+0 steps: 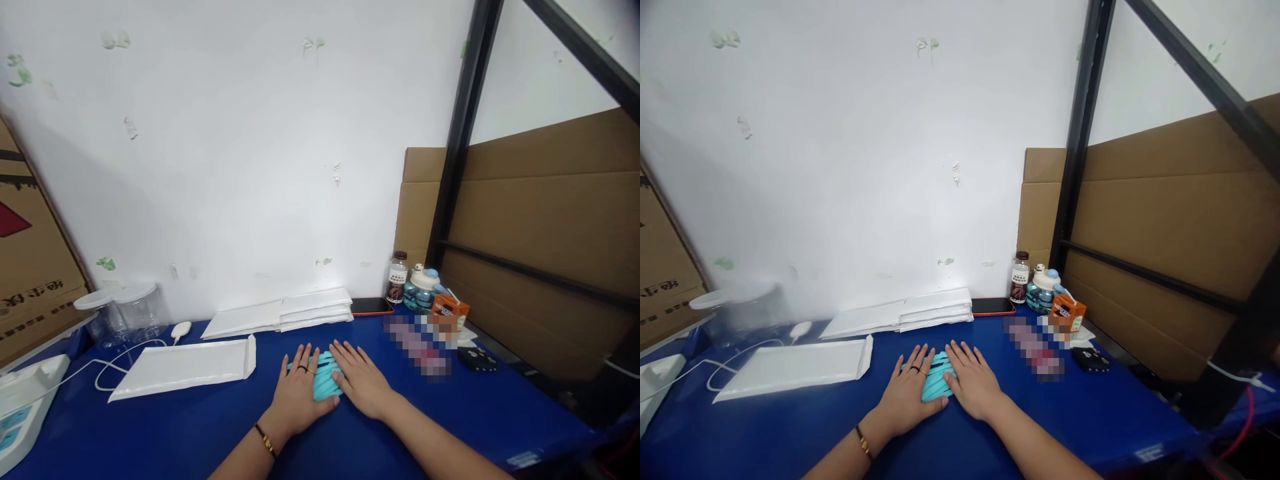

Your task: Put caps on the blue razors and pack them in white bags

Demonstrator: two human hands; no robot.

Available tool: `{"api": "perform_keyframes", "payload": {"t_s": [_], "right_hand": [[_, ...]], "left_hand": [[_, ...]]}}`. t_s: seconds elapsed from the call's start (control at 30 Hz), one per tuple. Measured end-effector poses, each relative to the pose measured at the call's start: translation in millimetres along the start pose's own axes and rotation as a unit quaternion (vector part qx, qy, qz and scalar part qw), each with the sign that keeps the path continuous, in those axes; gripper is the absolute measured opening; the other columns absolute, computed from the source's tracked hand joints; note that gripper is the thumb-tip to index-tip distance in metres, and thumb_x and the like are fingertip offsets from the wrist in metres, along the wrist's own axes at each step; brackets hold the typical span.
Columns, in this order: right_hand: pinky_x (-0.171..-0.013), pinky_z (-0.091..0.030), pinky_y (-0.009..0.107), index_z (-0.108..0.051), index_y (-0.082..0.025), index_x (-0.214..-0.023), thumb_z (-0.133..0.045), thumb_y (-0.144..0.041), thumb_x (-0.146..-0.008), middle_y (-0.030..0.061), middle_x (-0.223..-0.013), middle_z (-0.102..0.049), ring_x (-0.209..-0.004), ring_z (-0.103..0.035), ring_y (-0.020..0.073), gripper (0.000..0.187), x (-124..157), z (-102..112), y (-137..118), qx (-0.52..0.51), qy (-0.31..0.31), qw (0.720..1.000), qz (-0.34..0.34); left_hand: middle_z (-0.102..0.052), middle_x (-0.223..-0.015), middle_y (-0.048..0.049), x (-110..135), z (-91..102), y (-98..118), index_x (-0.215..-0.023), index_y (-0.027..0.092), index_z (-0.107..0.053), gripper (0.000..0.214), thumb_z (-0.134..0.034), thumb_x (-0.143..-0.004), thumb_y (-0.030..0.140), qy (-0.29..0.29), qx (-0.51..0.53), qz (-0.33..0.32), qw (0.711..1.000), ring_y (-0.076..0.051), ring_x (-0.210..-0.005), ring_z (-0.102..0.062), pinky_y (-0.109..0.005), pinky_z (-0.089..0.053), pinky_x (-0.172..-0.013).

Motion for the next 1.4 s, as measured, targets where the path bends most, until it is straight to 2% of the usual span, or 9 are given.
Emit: {"api": "perform_keyframes", "payload": {"t_s": [0.37,0.5,0.57,0.63,0.73,0.83,1.03,1.2,1.4], "right_hand": [[-0.112,-0.005,0.041,-0.015,-0.029,-0.143,-0.024,-0.055,-0.09,-0.0022,-0.15,-0.014,-0.138,-0.01,0.0215,0.06,18,-15,1,-0.025,0.014,1.0,-0.009],[-0.11,-0.017,0.039,-0.024,-0.025,-0.142,-0.028,-0.051,-0.091,0.0031,-0.149,-0.021,-0.136,-0.019,0.0218,0.058,2,7,10,-0.096,0.078,0.992,-0.037],[-0.103,-0.03,0.035,-0.05,-0.019,-0.128,-0.033,-0.044,-0.09,0.0096,-0.136,-0.045,-0.125,-0.039,0.0225,0.048,-17,27,17,-0.132,0.116,0.984,-0.034],[-0.086,-0.042,0.031,-0.068,-0.018,-0.099,-0.045,-0.035,-0.085,0.0086,-0.102,-0.066,-0.096,-0.058,0.0209,0.032,-39,41,23,-0.148,0.079,0.986,-0.018],[-0.065,-0.044,0.024,-0.07,-0.017,-0.08,-0.056,-0.027,-0.076,0.0034,-0.076,-0.068,-0.071,-0.059,0.0163,0.018,-67,45,30,-0.176,0.002,0.984,0.008],[-0.062,-0.042,0.021,-0.069,-0.015,-0.081,-0.054,-0.031,-0.078,0.0016,-0.073,-0.067,-0.067,-0.057,0.0141,0.022,-79,35,34,-0.251,0.018,0.968,0.019],[-0.055,-0.038,0.02,-0.07,-0.016,-0.083,-0.056,-0.039,-0.078,-0.0001,-0.065,-0.064,-0.058,-0.053,0.0118,0.027,-77,19,31,-0.32,0.062,0.944,0.047],[-0.052,-0.038,0.02,-0.069,-0.015,-0.079,-0.057,-0.034,-0.077,-0.0002,-0.057,-0.062,-0.053,-0.053,0.0112,0.023,-84,19,44,-0.362,0.077,0.929,0.018],[-0.066,-0.04,0.025,-0.071,-0.017,-0.074,-0.058,-0.03,-0.074,0.0038,-0.074,-0.065,-0.07,-0.058,0.0163,0.019,-79,35,81,-0.223,0.123,0.965,-0.066]], "left_hand": [[-0.008,-0.15,-0.0102,17,12.2,6,-0.144,0.019,-0.012,0.09,-0.029,-0.075,0.074,-0.085,0.037,-0.034,0.995,-0.031,-0.138,-0.004,-0.054,-0.005,-0.108],[-0.037,-0.141,-0.0123,1,21.3,-7,-0.137,0.02,-0.033,0.065,-0.03,-0.084,0.056,-0.006,0.071,0.027,0.997,-0.029,-0.131,-0.029,-0.049,-0.021,-0.104],[-0.056,-0.121,-0.0099,-13,25.2,-19,-0.119,0.022,-0.053,0.045,-0.04,-0.082,0.044,0.037,0.084,0.054,0.994,-0.026,-0.114,-0.048,-0.041,-0.034,-0.093],[-0.064,-0.1,-0.0053,-28,25.1,-29,-0.096,0.022,-0.062,0.029,-0.051,-0.075,0.037,0.033,0.11,0.047,0.992,-0.021,-0.095,-0.056,-0.031,-0.04,-0.079],[-0.065,-0.08,-0.0015,-45,19.0,-42,-0.078,0.02,-0.064,0.018,-0.056,-0.069,0.034,-0.008,0.151,0.04,0.988,-0.015,-0.073,-0.057,-0.023,-0.038,-0.061],[-0.064,-0.072,-0.0001,-53,12.0,-50,-0.075,0.019,-0.063,0.016,-0.055,-0.07,0.032,-0.011,0.174,0.045,0.984,-0.013,-0.064,-0.054,-0.022,-0.034,-0.055],[-0.059,-0.068,0.0011,-66,5.6,-60,-0.076,0.017,-0.059,0.022,-0.047,-0.078,0.035,0.07,0.236,0.017,0.969,-0.013,-0.064,-0.05,-0.022,-0.034,-0.057],[-0.059,-0.067,0.0018,-70,9.6,-69,-0.077,0.018,-0.061,0.022,-0.048,-0.078,0.037,0.08,0.226,0.03,0.971,-0.013,-0.063,-0.051,-0.022,-0.032,-0.057],[-0.064,-0.084,-0.0005,-64,26.5,-81,-0.081,0.023,-0.064,0.013,-0.053,-0.077,0.028,0.098,0.094,0.082,0.987,-0.018,-0.087,-0.055,-0.026,-0.034,-0.069]]}}
Point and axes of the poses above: each hand's wrist, its own x-axis away from the middle knuckle, its own z-axis out of the back of the hand, y = z × x, the point moved 2 cm from there along -x, towards the middle knuckle
